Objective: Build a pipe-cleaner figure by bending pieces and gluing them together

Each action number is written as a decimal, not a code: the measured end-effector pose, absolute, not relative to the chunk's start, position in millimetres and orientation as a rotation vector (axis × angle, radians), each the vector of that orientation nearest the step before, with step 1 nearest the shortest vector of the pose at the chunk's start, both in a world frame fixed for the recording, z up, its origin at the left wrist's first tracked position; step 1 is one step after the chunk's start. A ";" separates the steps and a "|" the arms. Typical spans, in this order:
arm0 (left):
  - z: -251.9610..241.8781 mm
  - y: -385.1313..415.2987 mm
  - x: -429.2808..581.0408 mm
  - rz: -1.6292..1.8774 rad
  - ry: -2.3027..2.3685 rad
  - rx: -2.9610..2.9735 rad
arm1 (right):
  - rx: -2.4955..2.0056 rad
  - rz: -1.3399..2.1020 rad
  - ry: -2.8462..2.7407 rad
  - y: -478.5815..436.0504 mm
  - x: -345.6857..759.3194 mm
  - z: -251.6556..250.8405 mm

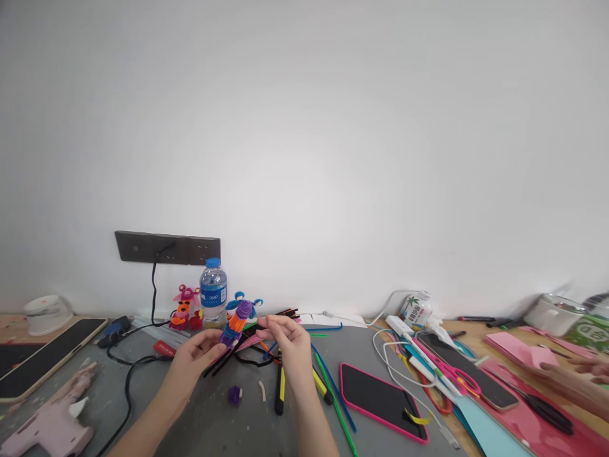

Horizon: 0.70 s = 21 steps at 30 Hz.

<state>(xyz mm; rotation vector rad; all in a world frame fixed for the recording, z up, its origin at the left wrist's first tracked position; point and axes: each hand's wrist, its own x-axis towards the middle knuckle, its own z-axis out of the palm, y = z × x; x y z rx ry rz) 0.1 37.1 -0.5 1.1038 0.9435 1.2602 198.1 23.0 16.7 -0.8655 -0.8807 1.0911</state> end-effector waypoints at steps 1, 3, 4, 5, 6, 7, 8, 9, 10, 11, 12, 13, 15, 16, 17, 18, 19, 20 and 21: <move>-1.3 37.2 -0.1 1.259 0.945 1.102 | -0.875 1.084 -0.881 22.5 198.1 16.9; -2.9 37.3 -0.8 1.252 0.944 1.105 | -0.898 1.061 -0.888 21.2 198.2 18.0; -3.4 37.2 -1.3 1.247 0.944 1.111 | -0.911 1.042 -0.895 20.6 198.4 18.8; -3.7 37.1 -1.7 1.241 0.944 1.118 | -0.922 1.016 -0.901 19.9 198.6 19.6; -3.7 37.0 -2.1 1.234 0.944 1.125 | -0.931 0.990 -0.903 19.3 198.8 20.5; -3.4 36.9 -2.4 1.230 0.943 1.132 | -0.938 0.966 -0.902 18.9 199.2 21.3; -2.8 36.9 -2.6 1.229 0.944 1.136 | -0.942 0.952 -0.902 18.5 199.5 22.0; -2.2 36.9 -2.6 1.228 0.945 1.140 | -0.944 0.945 -0.902 18.2 199.7 22.4; -1.4 36.9 -2.5 1.228 0.946 1.142 | -0.945 0.940 -0.901 18.0 199.9 22.7; -0.8 37.0 -2.3 1.231 0.950 1.142 | -0.946 0.940 -0.904 18.0 199.8 22.7; -0.2 37.0 -2.0 1.232 0.955 1.141 | -0.946 0.940 -0.912 18.0 199.6 22.6; 0.1 37.1 -1.7 1.232 0.958 1.140 | -0.945 0.942 -0.921 18.1 199.1 22.4; -0.1 37.1 -1.4 1.230 0.957 1.139 | -0.935 0.945 -0.938 18.5 197.8 21.7; -0.5 37.2 -1.4 1.231 0.959 1.138 | -0.929 0.944 -0.944 18.7 197.0 21.1; -1.0 37.3 -1.5 1.229 0.958 1.142 | -0.925 0.938 -0.945 18.8 196.3 20.5; -1.5 37.5 -1.6 1.227 0.956 1.149 | -0.924 0.925 -0.942 18.8 195.8 19.7; -1.9 37.6 -1.8 1.226 0.953 1.155 | -0.926 0.905 -0.934 18.7 195.6 18.8; -2.2 37.7 -2.1 1.222 0.949 1.160 | -0.928 0.877 -0.923 18.5 195.6 18.0; -2.3 37.6 -2.2 1.219 0.944 1.165 | -0.929 0.843 -0.909 18.3 196.0 17.3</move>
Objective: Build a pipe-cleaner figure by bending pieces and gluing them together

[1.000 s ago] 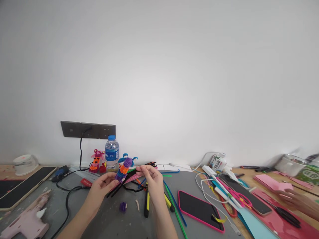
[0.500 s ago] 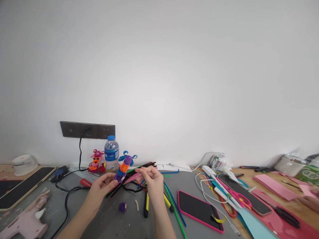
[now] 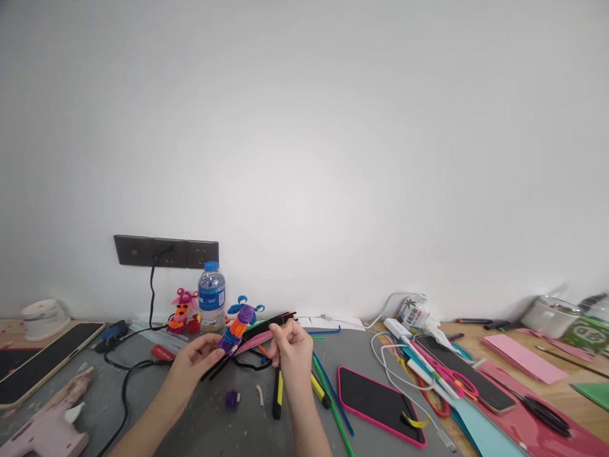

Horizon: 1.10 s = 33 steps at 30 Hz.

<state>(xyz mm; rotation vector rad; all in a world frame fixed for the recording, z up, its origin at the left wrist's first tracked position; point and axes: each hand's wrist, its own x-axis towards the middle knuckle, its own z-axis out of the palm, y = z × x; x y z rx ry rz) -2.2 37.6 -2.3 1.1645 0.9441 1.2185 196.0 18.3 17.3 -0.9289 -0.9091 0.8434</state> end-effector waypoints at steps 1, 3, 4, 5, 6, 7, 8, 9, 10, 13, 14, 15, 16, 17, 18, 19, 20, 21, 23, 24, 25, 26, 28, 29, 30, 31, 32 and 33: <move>-2.3 37.4 -2.3 1.214 0.939 1.168 | -0.931 0.809 -0.894 18.1 196.7 16.8; -2.4 36.4 -1.9 1.197 0.930 1.177 | -0.938 0.763 -0.868 18.1 199.2 17.0; -2.7 35.8 -1.3 1.189 0.923 1.187 | -0.941 0.757 -0.859 18.4 200.8 17.7; -3.2 35.2 -0.5 1.184 0.914 1.198 | -0.941 0.760 -0.854 18.8 202.5 18.5; -4.1 34.6 0.4 1.182 0.907 1.206 | -0.935 0.766 -0.852 19.5 204.3 19.4; -5.3 34.1 1.5 1.183 0.900 1.212 | -0.923 0.773 -0.854 20.3 206.0 20.3; -6.6 33.8 2.6 1.185 0.894 1.216 | -0.911 0.779 -0.858 21.1 207.5 20.9; -8.1 33.6 3.6 1.184 0.886 1.222 | -0.903 0.785 -0.862 22.0 208.7 21.2; -9.5 33.6 4.5 1.179 0.878 1.230 | -0.900 0.797 -0.868 22.7 209.6 21.2; -12.4 34.0 5.3 1.159 0.865 1.261 | -0.896 0.858 -0.882 23.9 210.4 20.3; -12.7 34.2 5.0 1.152 0.867 1.268 | -0.889 0.880 -0.890 24.0 210.2 19.9; -12.7 34.4 4.6 1.144 0.871 1.274 | -0.877 0.892 -0.901 23.9 209.8 19.5; -12.5 34.5 4.0 1.136 0.875 1.280 | -0.862 0.897 -0.914 23.9 209.4 19.2; -12.2 34.6 3.3 1.128 0.878 1.287 | -0.846 0.894 -0.930 24.0 208.8 18.9; -11.8 34.7 2.6 1.115 0.879 1.297 | -0.830 0.893 -0.947 24.1 208.3 18.6; -11.4 34.8 1.8 1.100 0.877 1.310 | -0.814 0.894 -0.959 24.4 207.8 18.3; -11.3 35.0 1.1 1.086 0.873 1.324 | -0.798 0.902 -0.965 24.7 207.4 18.1; -11.3 35.2 0.4 1.072 0.867 1.338 | -0.785 0.916 -0.965 25.0 207.1 18.1; -12.1 35.9 -1.0 1.051 0.863 1.357 | -0.776 0.933 -0.944 25.3 207.0 18.6; -12.6 36.5 -1.8 1.048 0.867 1.366 | -0.780 0.933 -0.928 25.2 207.3 19.3; -13.2 37.1 -2.6 1.047 0.875 1.378 | -0.788 0.930 -0.913 24.8 208.0 20.2; -13.6 37.8 -3.4 1.046 0.885 1.396 | -0.802 0.925 -0.895 24.4 209.0 21.3; -13.0 38.7 -4.8 1.045 0.909 1.452 | -0.828 0.920 -0.842 23.6 212.2 23.3; -11.8 38.7 -5.3 1.042 0.921 1.488 | -0.830 0.924 -0.805 23.6 214.4 24.0; -9.9 38.3 -5.5 1.037 0.932 1.527 | -0.819 0.931 -0.758 23.8 216.9 24.4; -7.4 37.4 -5.4 1.034 0.945 1.570 | -0.794 0.939 -0.705 24.3 219.7 24.5; -4.6 36.2 -5.0 1.028 0.957 1.617 | -0.757 0.948 -0.654 24.9 222.7 24.4; -1.7 34.6 -4.5 1.024 0.968 1.667 | -0.717 0.953 -0.615 25.7 226.0 24.1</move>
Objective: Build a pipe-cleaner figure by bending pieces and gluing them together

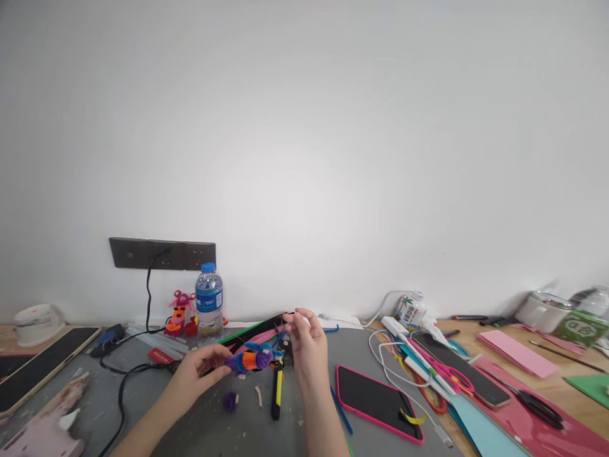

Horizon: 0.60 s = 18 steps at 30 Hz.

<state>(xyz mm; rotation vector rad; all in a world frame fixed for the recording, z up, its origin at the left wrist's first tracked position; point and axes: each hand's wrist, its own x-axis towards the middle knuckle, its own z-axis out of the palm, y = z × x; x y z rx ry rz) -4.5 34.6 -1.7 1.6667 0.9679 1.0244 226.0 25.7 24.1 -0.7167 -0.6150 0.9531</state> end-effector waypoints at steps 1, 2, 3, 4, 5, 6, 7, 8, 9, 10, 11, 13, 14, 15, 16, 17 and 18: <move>0.9 33.0 -3.8 1.019 0.979 1.715 | -0.678 0.951 -0.588 26.4 229.5 23.9; 3.0 31.5 -3.1 1.013 0.989 1.757 | -0.646 0.942 -0.575 26.9 233.1 23.6; 4.5 30.2 -2.5 1.013 0.994 1.798 | -0.623 0.931 -0.572 27.2 237.0 23.5; 5.4 29.3 -2.2 1.016 0.996 1.837 | -0.607 0.919 -0.569 27.2 241.2 23.4; 5.7 28.8 -2.1 1.024 0.994 1.875 | -0.599 0.908 -0.562 26.9 245.6 23.2; 5.6 28.6 -2.3 1.036 0.989 1.914 | -0.595 0.901 -0.548 26.5 250.4 23.0; 5.4 28.7 -2.8 1.049 0.982 1.953 | -0.594 0.896 -0.529 26.0 255.5 22.4; 5.3 28.9 -3.4 1.061 0.972 1.990 | -0.591 0.893 -0.510 25.5 260.8 21.5; 5.5 29.1 -4.1 1.076 0.962 2.022 | -0.584 0.893 -0.491 25.1 265.9 20.2; 5.9 29.2 -4.8 1.095 0.954 2.047 | -0.575 0.894 -0.473 25.0 270.7 18.5; 6.6 29.2 -5.4 1.121 0.945 2.062 | -0.567 0.897 -0.457 25.1 274.7 16.7; 8.0 29.1 -6.1 1.193 0.939 2.053 | -0.561 0.904 -0.431 25.7 278.7 13.1; 8.4 29.1 -6.3 1.230 0.948 2.026 | -0.583 0.901 -0.428 26.1 278.1 11.7; 8.3 29.4 -6.4 1.259 0.965 1.985 | -0.624 0.890 -0.435 26.4 275.9 10.9; 7.6 30.0 -6.5 1.281 0.989 1.931 | -0.680 0.878 -0.463 26.5 271.9 10.7; 6.4 30.9 -6.5 1.296 1.015 1.867 | -0.747 0.868 -0.513 26.2 266.5 11.0; 4.6 32.1 -6.5 1.307 1.039 1.794 | -0.817 0.867 -0.591 25.7 260.1 11.9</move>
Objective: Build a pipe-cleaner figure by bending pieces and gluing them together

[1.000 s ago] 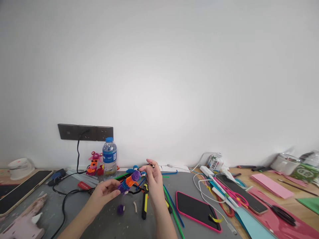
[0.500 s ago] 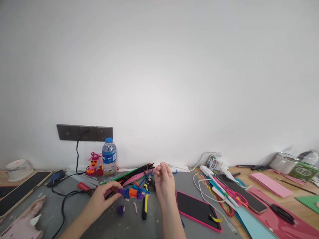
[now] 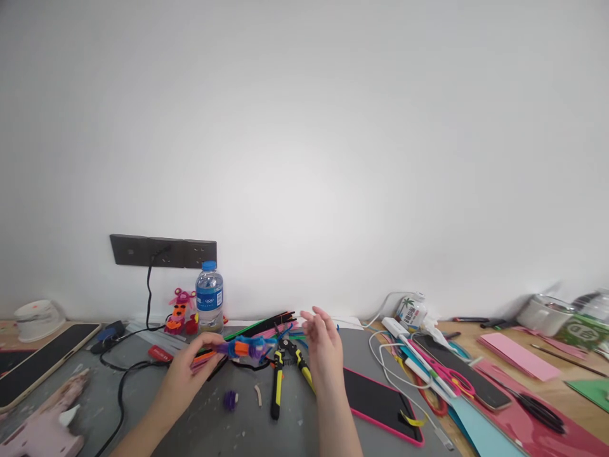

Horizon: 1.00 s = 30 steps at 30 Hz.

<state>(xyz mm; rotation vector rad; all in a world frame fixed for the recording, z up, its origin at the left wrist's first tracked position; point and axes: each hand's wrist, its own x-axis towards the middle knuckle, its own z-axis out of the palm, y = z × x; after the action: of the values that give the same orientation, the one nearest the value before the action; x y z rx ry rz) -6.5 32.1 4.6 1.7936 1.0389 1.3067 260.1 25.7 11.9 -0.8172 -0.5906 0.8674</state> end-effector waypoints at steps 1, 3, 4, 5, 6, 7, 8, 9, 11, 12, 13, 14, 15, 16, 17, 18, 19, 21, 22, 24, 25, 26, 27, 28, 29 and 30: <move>2.6 33.5 -6.5 1.316 1.054 1.714 | -0.880 0.886 -0.699 24.8 252.9 13.1; -1.2 36.6 -6.2 1.342 1.054 1.547 | -0.970 0.960 -0.961 22.4 238.0 15.7; -2.6 37.8 -5.9 1.353 1.042 1.467 | -1.008 0.990 -1.091 21.0 230.9 16.7; -3.3 38.7 -5.5 1.359 1.025 1.392 | -1.050 0.995 -1.207 19.6 224.3 17.3; -3.4 39.2 -5.0 1.362 1.010 1.323 | -1.094 0.970 -1.310 18.2 218.6 17.5; -2.8 39.3 -4.3 1.362 0.995 1.257 | -1.135 0.921 -1.398 17.1 213.8 17.4; -1.8 39.0 -3.5 1.361 0.980 1.194 | -1.169 0.861 -1.466 16.4 210.1 16.8; -0.4 38.4 -2.7 1.360 0.967 1.134 | -1.192 0.800 -1.512 16.2 207.5 15.9; 2.8 36.9 -1.0 1.365 0.945 1.024 | -1.196 0.707 -1.533 17.5 205.5 13.2; 4.4 36.1 -0.3 1.369 0.932 0.977 | -1.189 0.675 -1.514 19.0 205.7 11.5; 6.0 35.4 0.3 1.373 0.915 0.936 | -1.182 0.644 -1.486 20.9 206.6 9.7; 7.3 34.8 0.9 1.372 0.893 0.896 | -1.177 0.612 -1.457 22.8 207.7 8.1; 8.6 34.2 1.2 1.364 0.863 0.858 | -1.175 0.581 -1.432 24.8 208.9 6.9; 9.7 33.6 1.5 1.347 0.826 0.823 | -1.177 0.555 -1.413 26.4 210.1 6.0; 10.7 33.0 1.7 1.319 0.787 0.797 | -1.180 0.534 -1.397 27.5 211.1 5.7; 11.6 32.4 1.8 1.280 0.750 0.783 | -1.182 0.523 -1.379 28.2 211.9 5.8; 12.5 31.7 2.0 1.240 0.716 0.780 | -1.180 0.522 -1.356 28.3 212.5 6.5; 14.5 30.2 2.6 1.177 0.656 0.788 | -1.157 0.562 -1.296 27.3 213.1 8.9; 15.5 29.4 3.1 1.158 0.629 0.788 | -1.137 0.593 -1.263 26.6 213.3 10.4; 17.5 27.9 4.0 1.132 0.574 0.758 | -1.094 0.656 -1.208 25.4 213.1 13.3; 18.2 27.2 4.4 1.120 0.549 0.728 | -1.076 0.680 -1.191 25.0 212.7 14.6; 18.8 26.5 4.6 1.103 0.524 0.692 | -1.061 0.699 -1.181 24.9 211.9 15.6; 19.1 25.9 4.6 1.085 0.498 0.652 | -1.049 0.714 -1.177 24.9 210.7 16.3; 19.0 25.4 4.4 1.059 0.472 0.610 | -1.036 0.731 -1.180 24.9 208.9 16.8; 18.7 24.9 3.9 1.029 0.444 0.568 | -1.020 0.753 -1.187 25.0 206.6 17.0; 18.3 24.4 3.3 0.997 0.413 0.528 | -0.999 0.778 -1.196 24.9 203.8 16.9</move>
<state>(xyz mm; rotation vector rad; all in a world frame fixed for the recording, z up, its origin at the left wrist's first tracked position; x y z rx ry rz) 3.3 24.4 18.3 0.5282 0.4134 0.9967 203.8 24.9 16.9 -0.9990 -1.1960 0.7780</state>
